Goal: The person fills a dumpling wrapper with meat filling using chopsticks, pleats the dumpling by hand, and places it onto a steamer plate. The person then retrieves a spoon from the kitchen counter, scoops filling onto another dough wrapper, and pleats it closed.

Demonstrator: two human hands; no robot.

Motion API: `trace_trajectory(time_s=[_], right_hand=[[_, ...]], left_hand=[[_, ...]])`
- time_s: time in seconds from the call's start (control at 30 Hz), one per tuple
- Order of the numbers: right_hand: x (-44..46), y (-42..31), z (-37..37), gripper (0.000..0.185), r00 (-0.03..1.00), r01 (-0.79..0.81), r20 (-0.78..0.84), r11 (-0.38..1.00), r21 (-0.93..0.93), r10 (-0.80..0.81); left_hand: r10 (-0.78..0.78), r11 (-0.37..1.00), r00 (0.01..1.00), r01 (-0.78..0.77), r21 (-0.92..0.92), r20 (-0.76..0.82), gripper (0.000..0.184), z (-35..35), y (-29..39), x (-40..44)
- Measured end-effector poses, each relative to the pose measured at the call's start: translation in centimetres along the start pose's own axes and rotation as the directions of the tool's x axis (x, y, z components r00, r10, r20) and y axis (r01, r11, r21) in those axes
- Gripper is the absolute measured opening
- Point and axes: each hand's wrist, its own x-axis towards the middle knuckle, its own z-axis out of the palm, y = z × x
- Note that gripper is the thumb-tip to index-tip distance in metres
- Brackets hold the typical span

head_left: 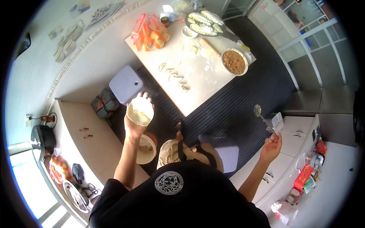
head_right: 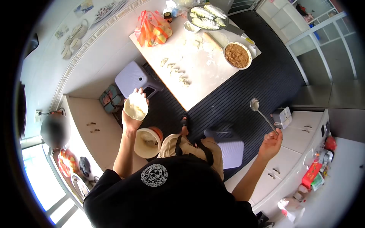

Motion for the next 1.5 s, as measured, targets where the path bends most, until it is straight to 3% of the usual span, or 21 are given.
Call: trace_trajectory(time_s=[0.13,0.5,0.9,1.1,1.33,1.47,1.5], right_hand=[[1.3,-1.5,1.0,0.029,0.997,0.042,0.061,0.995,-0.09,-0.037],[6.1,-0.6,9.7,0.032,0.986,0.05,0.165,0.935,-0.352,0.009],[11.9,2.6,8.8,0.034,0.974,-0.002,0.225,0.992,-0.126,0.031],[17.4,3.4,11.3,0.033,0.974,-0.014,0.221,0.983,-0.181,0.055],[28.1,3.6,8.9,0.035,0.941,-0.093,0.301,0.973,-0.211,0.155],[38.7,6.4,9.4,0.035,0.876,-0.183,0.423,0.971,-0.152,0.231],[41.8,7.3,9.9,0.035,0.855,-0.204,0.456,0.968,-0.147,0.249]], left_hand=[[-0.029,0.996,0.999,0.033,-0.084,0.044,0.051,-0.6,1.3,3.3],[0.067,0.968,0.995,-0.084,-0.238,-0.077,0.047,-5.5,0.8,4.1],[0.196,0.953,0.977,-0.209,-0.218,-0.08,0.047,-3.9,-0.8,4.5],[0.281,0.948,0.957,-0.289,-0.131,-0.079,0.05,-3.5,-2.7,5.7],[0.268,0.925,0.957,-0.287,-0.249,-0.11,0.05,-2.9,-9.5,12.1],[0.341,0.92,0.935,-0.354,-0.168,-0.102,0.051,0.4,-15.2,17.3],[0.356,0.915,0.934,-0.357,-0.187,-0.039,0.052,0.7,-16.8,18.8]])
